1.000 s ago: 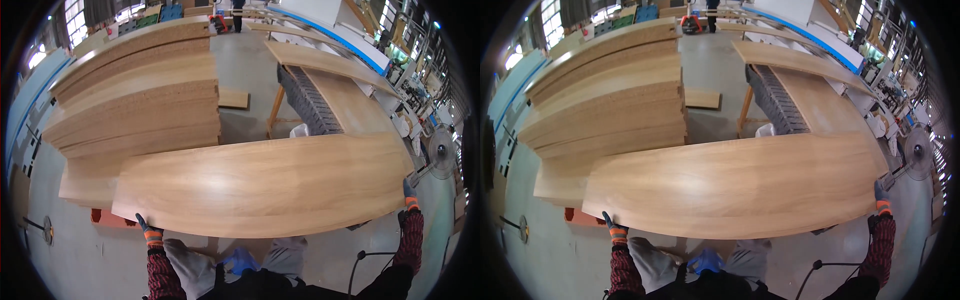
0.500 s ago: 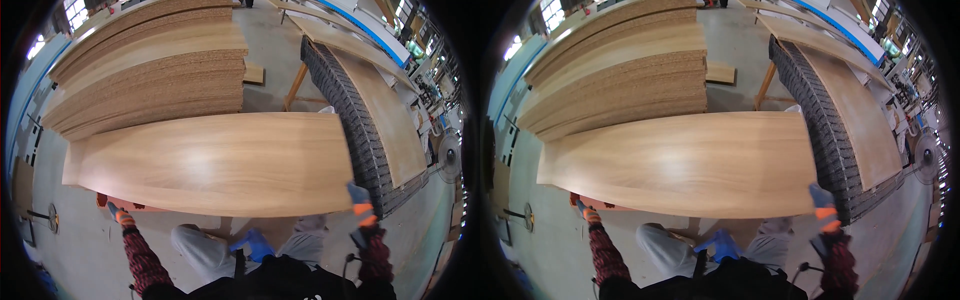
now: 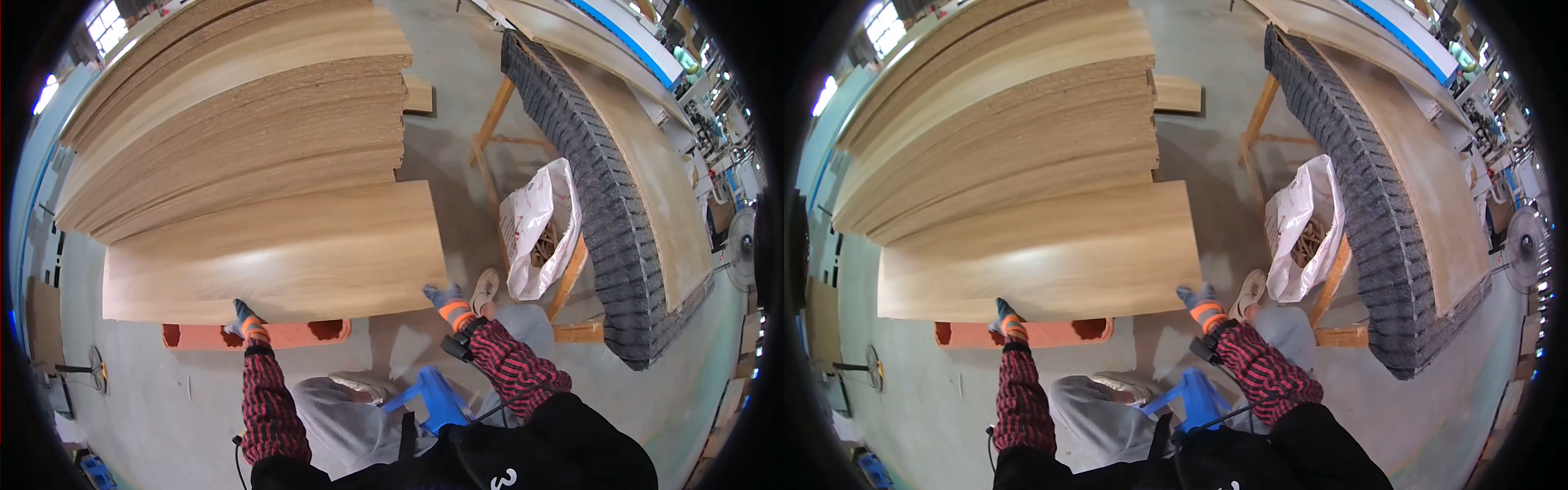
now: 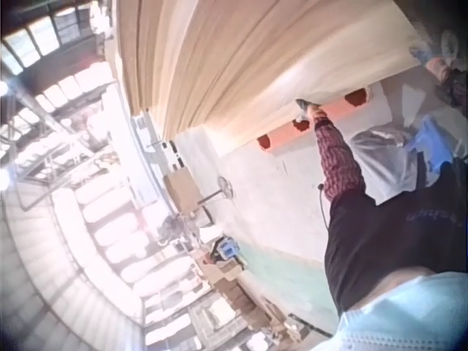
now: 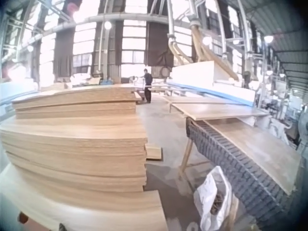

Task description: Stack and organize large wooden boards in a furniture manufacturing facility.

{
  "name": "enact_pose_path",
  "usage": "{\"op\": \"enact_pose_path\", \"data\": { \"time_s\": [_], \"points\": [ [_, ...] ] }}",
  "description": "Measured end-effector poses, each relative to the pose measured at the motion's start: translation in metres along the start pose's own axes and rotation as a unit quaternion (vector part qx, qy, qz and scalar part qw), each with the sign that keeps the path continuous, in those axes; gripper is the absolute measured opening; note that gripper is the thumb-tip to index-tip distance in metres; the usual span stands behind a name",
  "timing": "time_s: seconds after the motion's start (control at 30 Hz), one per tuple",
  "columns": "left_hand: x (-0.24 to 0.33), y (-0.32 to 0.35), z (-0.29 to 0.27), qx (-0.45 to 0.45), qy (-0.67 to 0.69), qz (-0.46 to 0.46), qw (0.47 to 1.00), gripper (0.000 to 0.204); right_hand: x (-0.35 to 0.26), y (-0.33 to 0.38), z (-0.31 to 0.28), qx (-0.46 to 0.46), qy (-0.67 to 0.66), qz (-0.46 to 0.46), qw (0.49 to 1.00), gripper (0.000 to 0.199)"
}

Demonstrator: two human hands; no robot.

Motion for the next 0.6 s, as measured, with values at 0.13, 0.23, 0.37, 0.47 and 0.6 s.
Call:
{"op": "enact_pose_path", "data": {
  "time_s": [0.13,0.23,0.37,0.47,0.6],
  "points": [
    [-0.023,-0.090,-0.012,0.124,-0.101,-0.078,0.984,0.069,-0.070,-0.005,0.013,0.000,-0.007,-0.028,1.000,0.072],
    [-0.039,-0.129,0.002,0.005,-0.060,-0.153,0.986,0.066,-0.107,0.005,0.018,-0.039,0.005,-0.025,0.999,0.068],
    [-0.026,-0.078,0.025,-0.056,0.030,-0.193,0.979,0.083,-0.105,0.001,0.011,-0.009,0.060,-0.028,0.998,0.072],
    [0.016,-0.068,0.003,0.002,-0.055,-0.141,0.988,0.082,-0.117,-0.002,0.022,-0.082,0.113,-0.026,0.990,0.078],
    [0.043,-0.050,-0.009,0.101,-0.272,-0.031,0.956,0.092,-0.101,-0.039,0.025,-0.116,-0.049,-0.094,0.988,0.060]
  ]
}}
Point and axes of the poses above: each hand's wrist, its own y-axis away from the middle knuckle, its own z-axis out of the palm, x = y × z, the point moved 10 cm from there along -y, towards the middle knuckle, and after that the axes turned 13 degrees about y, right-handed, at the moved point
